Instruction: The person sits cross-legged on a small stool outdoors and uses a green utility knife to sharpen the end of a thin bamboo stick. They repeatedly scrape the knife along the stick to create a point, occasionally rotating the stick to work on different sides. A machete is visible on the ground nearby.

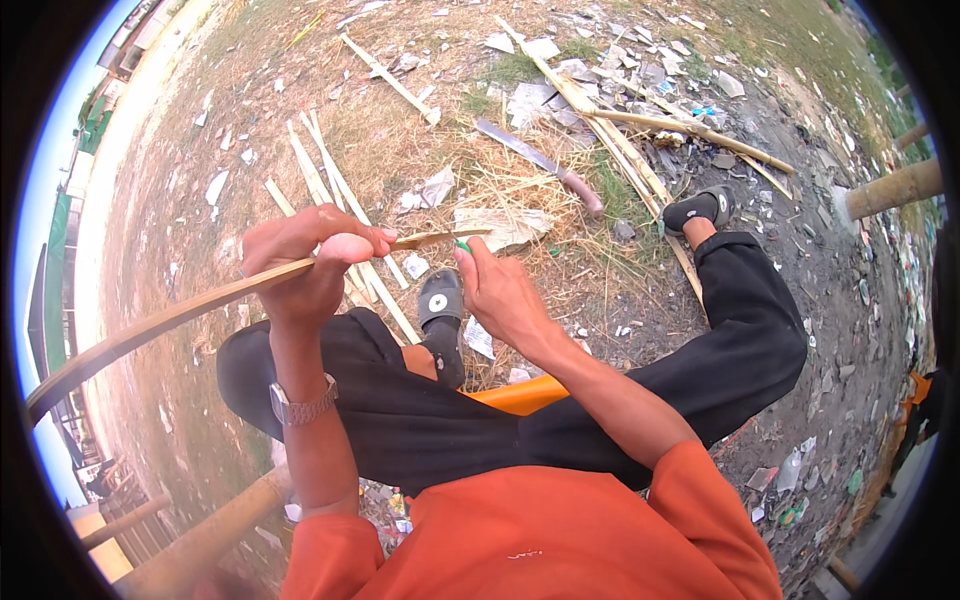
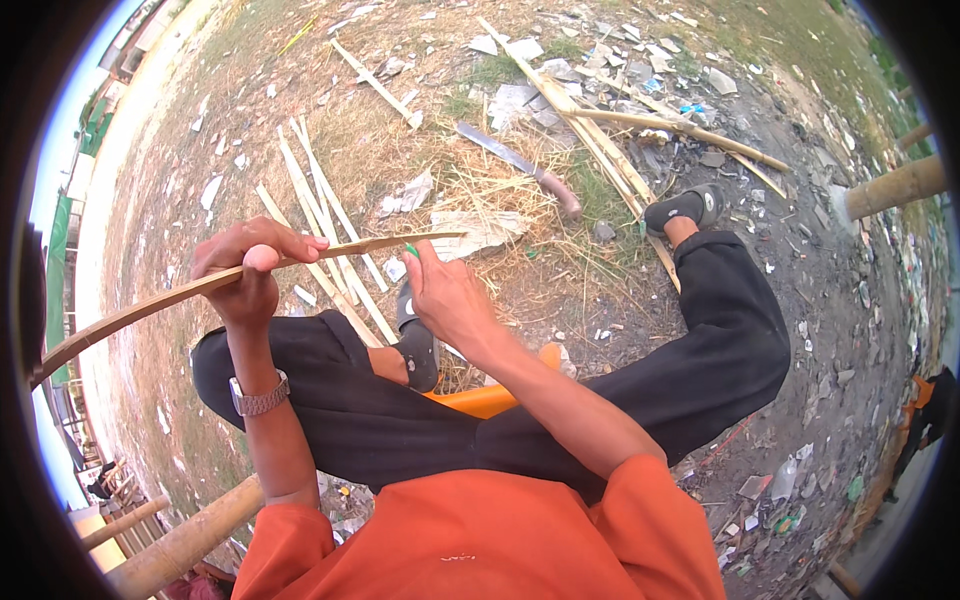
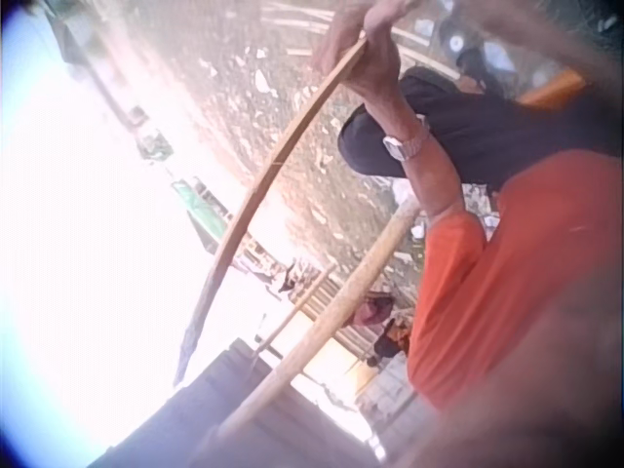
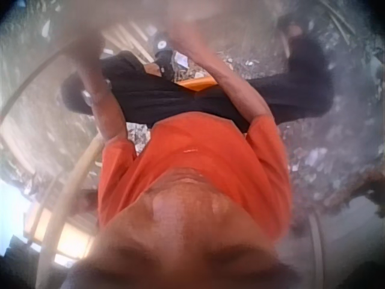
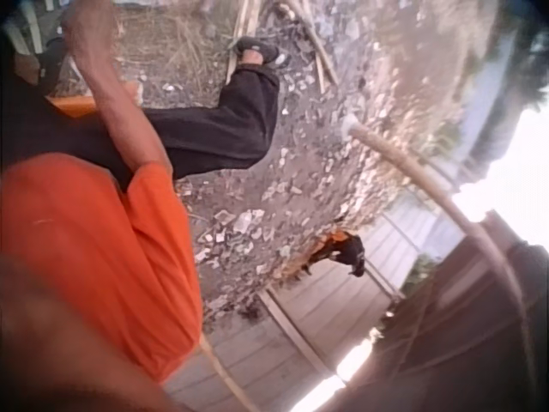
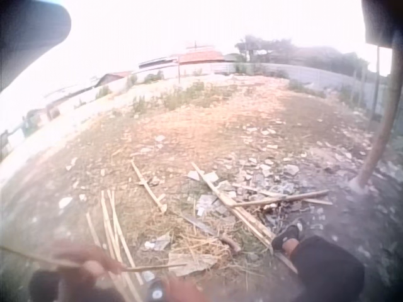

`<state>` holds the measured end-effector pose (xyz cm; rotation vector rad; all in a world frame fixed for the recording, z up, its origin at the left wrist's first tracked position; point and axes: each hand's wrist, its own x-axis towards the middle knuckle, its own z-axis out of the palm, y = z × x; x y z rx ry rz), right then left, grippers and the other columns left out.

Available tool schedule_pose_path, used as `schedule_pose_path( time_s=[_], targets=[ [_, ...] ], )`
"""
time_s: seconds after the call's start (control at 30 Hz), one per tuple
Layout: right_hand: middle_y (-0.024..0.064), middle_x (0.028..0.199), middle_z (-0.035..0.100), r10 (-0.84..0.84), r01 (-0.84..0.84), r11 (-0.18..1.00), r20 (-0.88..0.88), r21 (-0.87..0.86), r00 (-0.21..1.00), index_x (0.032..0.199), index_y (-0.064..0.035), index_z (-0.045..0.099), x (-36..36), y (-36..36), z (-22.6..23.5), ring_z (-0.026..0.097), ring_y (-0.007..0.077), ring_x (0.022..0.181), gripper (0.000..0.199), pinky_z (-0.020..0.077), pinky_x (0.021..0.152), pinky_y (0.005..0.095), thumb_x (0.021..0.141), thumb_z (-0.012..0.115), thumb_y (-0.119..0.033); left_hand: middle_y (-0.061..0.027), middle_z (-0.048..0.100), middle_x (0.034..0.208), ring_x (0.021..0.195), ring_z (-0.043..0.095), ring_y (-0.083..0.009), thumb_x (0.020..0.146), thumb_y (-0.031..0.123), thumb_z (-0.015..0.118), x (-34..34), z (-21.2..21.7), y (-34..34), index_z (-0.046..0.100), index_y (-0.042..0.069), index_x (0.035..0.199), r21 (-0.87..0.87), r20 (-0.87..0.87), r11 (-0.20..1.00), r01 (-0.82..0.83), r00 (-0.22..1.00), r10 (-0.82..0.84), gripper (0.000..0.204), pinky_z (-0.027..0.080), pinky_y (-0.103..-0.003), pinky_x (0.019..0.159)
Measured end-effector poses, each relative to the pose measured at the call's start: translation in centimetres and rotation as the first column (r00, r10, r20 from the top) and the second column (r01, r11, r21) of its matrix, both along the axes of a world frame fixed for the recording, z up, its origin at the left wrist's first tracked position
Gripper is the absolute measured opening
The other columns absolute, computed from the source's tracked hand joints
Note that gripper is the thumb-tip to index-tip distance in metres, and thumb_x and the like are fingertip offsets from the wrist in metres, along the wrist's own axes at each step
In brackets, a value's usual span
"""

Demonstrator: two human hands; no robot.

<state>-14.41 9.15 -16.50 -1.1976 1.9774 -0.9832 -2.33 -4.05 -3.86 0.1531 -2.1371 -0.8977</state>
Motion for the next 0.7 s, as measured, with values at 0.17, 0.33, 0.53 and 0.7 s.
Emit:
schedule_pose_path(
  time_s=[0.17,0.33,0.53,0.7],
  targets=[
    [0.0269,0.063,0.058,-0.043,0.048,0.998,-0.131,0.036,0.99,0.098,-0.0025,0.047,-0.3,0.4,-4.8,0.06,0.0472,0.065,0.027,0.0475,0.059,0.055,0.099,0.04,-0.029,-0.0079,0.063,0.057,0.059,0.069,-0.0224,0.086,0.044,0.061,-0.4,0.4,0.2,0.062,-0.001,0.063,0.048,0.005,0.998,0.049,0.999,-0.05,0.05,0.055,-0.03,0.053],
    [0.0251,0.059,0.057,-0.052,0.047,0.997,-0.095,-0.058,0.994,0.099,-0.0031,0.045,0.8,0.4,-2.2,0.059,0.0466,0.06,0.025,0.0474,0.053,0.0544,0.099,0.042,-0.028,-0.0066,0.061,0.055,0.058,0.069,-0.0225,0.08,0.056,0.057,-0.3,0.5,0.8,0.061,0.0,0.061,0.019,0.076,1.0,0.023,0.997,-0.024,0.059,0.055,-0.029,0.051],
    [0.0263,0.059,0.055,-0.064,0.059,0.997,-0.113,-0.045,0.992,0.097,-0.0023,0.047,1.3,-0.1,-1.6,0.057,0.0474,0.059,0.024,0.0438,0.055,0.0557,0.098,0.044,-0.026,-0.0082,0.063,0.057,0.058,0.069,-0.0226,0.085,0.048,0.06,0.2,0.3,0.4,0.059,0.001,0.061,0.076,0.027,0.997,0.025,0.999,-0.027,0.053,0.055,-0.03,0.051],
    [0.026,0.065,0.06,-0.108,0.157,0.971,-0.254,0.182,0.961,0.101,-0.0022,0.047,-1.3,2.8,-14.6,0.061,0.0471,0.066,0.03,0.0485,0.063,0.0558,0.099,0.039,-0.031,-0.0093,0.065,0.058,0.061,0.07,-0.0216,0.088,0.045,0.059,-0.4,0.3,0.1,0.058,0.001,0.063,0.074,0.007,0.997,0.033,0.999,-0.033,0.051,0.054,-0.028,0.052]
  ],
)
